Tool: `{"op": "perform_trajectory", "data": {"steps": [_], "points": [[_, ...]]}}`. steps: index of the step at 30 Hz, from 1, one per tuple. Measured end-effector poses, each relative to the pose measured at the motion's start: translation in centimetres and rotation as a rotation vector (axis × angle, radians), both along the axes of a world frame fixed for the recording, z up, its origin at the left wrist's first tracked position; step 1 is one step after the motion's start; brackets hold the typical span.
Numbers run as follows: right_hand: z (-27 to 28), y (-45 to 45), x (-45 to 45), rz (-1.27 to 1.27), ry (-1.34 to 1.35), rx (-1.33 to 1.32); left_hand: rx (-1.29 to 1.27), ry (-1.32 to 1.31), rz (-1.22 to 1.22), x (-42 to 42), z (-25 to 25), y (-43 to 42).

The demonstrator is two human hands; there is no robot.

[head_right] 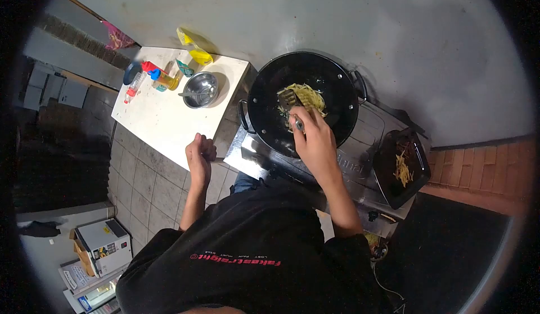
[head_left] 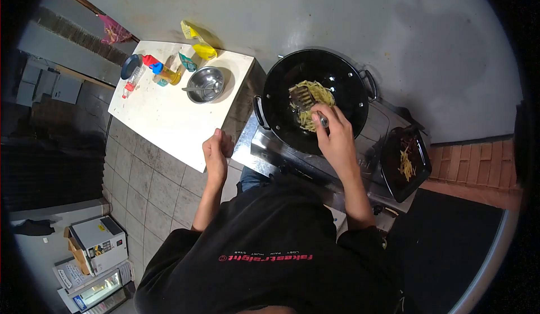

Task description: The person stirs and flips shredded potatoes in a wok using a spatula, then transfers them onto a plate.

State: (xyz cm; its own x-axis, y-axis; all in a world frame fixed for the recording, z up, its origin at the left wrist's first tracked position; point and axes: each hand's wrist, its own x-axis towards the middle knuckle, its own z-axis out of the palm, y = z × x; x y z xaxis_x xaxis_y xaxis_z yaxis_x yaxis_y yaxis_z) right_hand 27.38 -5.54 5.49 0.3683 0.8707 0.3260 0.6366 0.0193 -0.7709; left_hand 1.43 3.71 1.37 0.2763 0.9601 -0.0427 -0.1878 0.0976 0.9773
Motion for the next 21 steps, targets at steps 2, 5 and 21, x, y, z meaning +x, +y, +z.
{"op": "perform_trajectory", "data": {"steps": [2,5,21], "points": [[0.8,-0.2,-0.1,-0.004,0.033,0.009,-0.008,-0.004,0.008,-0.2,-0.1,-0.1],[1.3,-0.4,-0.5,0.005,-0.011,0.048,-0.032,0.006,0.024,-0.2,-0.4,-0.4],[2.6,-2.1,-0.8,0.16,0.046,-0.107,-0.03,-0.029,0.054,-1.1,-1.0,-0.6]]}}
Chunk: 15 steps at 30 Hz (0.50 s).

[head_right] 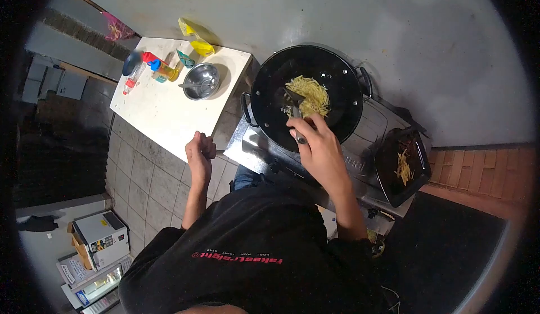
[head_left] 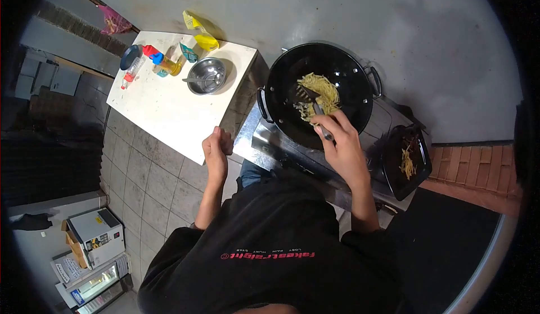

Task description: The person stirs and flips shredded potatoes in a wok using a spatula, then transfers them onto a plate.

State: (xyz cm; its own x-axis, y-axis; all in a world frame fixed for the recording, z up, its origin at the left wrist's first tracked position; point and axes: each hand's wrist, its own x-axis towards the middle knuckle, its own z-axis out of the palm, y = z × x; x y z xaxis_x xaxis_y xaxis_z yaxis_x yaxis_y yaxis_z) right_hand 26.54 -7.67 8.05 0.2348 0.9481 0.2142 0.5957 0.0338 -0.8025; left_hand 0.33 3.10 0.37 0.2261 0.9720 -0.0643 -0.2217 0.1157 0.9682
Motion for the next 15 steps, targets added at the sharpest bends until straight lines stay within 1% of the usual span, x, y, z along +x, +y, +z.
{"op": "perform_trajectory", "data": {"steps": [3,5,10,12,14,15], "points": [[0.7,-1.9,-0.4,0.029,0.037,-0.039,-0.006,0.0,-0.003,-0.1,0.1,-0.1],[0.7,-3.1,-0.8,0.07,-0.06,-0.091,-0.006,0.01,-0.015,0.0,0.2,-0.1],[1.7,-4.9,-2.4,0.05,-0.123,-0.167,0.009,0.019,-0.044,0.8,0.6,-0.1],[2.0,-5.1,-2.6,0.1,-0.194,-0.259,0.016,0.013,-0.054,0.8,0.4,-0.1],[0.7,-4.8,-2.4,0.097,-0.179,-0.257,0.023,0.007,-0.06,1.0,0.5,0.0],[0.0,-4.5,-2.2,0.072,-0.183,-0.214,0.021,-0.003,-0.071,1.0,0.7,0.0]]}}
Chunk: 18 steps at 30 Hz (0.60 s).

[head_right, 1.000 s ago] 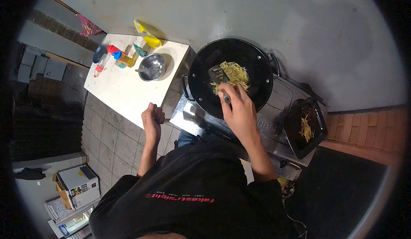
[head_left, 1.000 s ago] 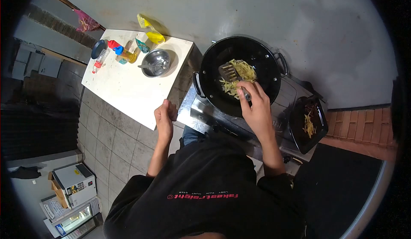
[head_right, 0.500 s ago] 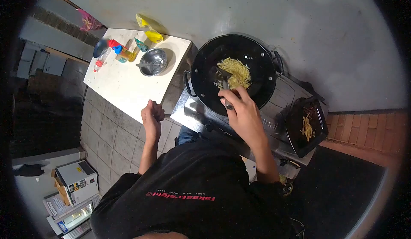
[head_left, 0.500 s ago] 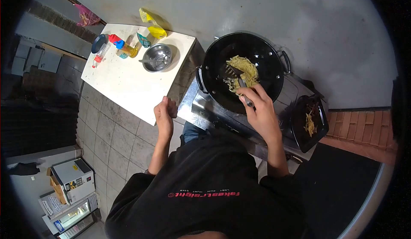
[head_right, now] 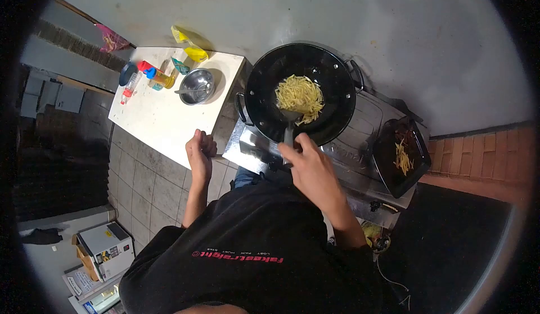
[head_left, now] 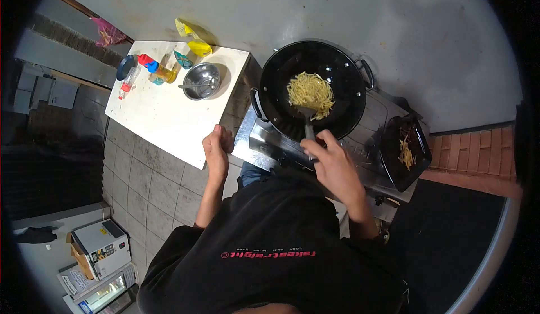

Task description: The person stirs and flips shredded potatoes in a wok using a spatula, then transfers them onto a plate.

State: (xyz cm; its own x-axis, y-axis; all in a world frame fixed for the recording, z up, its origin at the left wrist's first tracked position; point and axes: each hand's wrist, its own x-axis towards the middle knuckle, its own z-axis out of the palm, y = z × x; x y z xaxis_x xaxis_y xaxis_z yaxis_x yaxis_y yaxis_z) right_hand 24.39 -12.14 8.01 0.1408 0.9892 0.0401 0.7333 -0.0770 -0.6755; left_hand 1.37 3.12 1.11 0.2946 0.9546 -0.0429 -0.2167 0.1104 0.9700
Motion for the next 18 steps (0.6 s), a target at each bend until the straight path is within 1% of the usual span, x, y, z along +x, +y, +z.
{"op": "perform_trajectory", "data": {"steps": [3,5,6,7,9,13,18], "points": [[-0.9,1.1,1.4,-0.053,0.037,0.086,0.002,-0.016,-0.01,-0.2,0.1,0.0],[-0.7,1.3,2.9,-0.067,0.144,0.147,0.006,-0.018,-0.012,-0.4,0.2,0.0],[-0.2,1.2,3.7,-0.067,0.16,0.138,0.009,-0.001,-0.001,-0.5,0.3,-0.1],[0.7,0.9,4.3,-0.081,0.119,0.111,0.012,0.014,0.009,-0.5,0.4,-0.1],[2.8,0.3,5.4,-0.021,0.026,0.064,0.006,0.021,0.011,-0.7,0.3,-0.1],[4.9,-1.1,6.2,0.06,-0.028,-0.002,0.0,0.01,0.022,-0.8,0.2,-0.2],[4.7,-2.1,5.2,0.109,0.008,-0.138,0.005,0.015,0.023,-0.8,-0.1,-0.6]]}}
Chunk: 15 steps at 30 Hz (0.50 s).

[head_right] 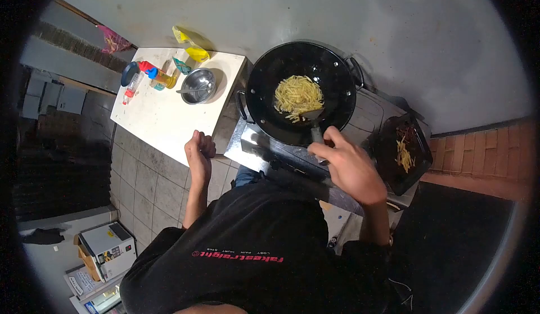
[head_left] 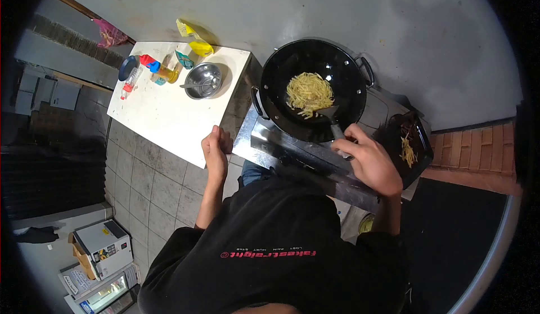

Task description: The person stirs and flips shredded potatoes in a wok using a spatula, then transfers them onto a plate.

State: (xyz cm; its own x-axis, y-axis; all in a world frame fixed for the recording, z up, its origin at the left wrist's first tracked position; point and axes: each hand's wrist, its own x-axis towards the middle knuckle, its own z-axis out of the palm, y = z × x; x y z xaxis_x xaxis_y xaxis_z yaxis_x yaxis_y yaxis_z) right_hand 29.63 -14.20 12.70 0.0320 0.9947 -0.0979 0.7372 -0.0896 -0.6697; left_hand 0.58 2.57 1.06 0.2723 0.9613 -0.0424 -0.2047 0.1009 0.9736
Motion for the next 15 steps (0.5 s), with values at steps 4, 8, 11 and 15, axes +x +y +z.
{"op": "perform_trajectory", "data": {"steps": [4,8,11,15], "points": [[-2.2,1.3,-0.4,0.003,-0.045,0.013,-0.004,-0.007,-0.006,0.2,-0.2,-0.1],[-4.8,3.2,1.0,-0.082,0.088,0.19,-0.002,-0.017,-0.005,0.5,0.1,-0.2],[-3.4,4.1,1.7,-0.187,0.017,0.297,0.021,-0.003,-0.006,0.4,0.1,-0.3],[-1.5,5.9,3.3,-0.314,-0.075,0.355,-0.001,-0.009,-0.004,0.5,0.2,-0.5]]}}
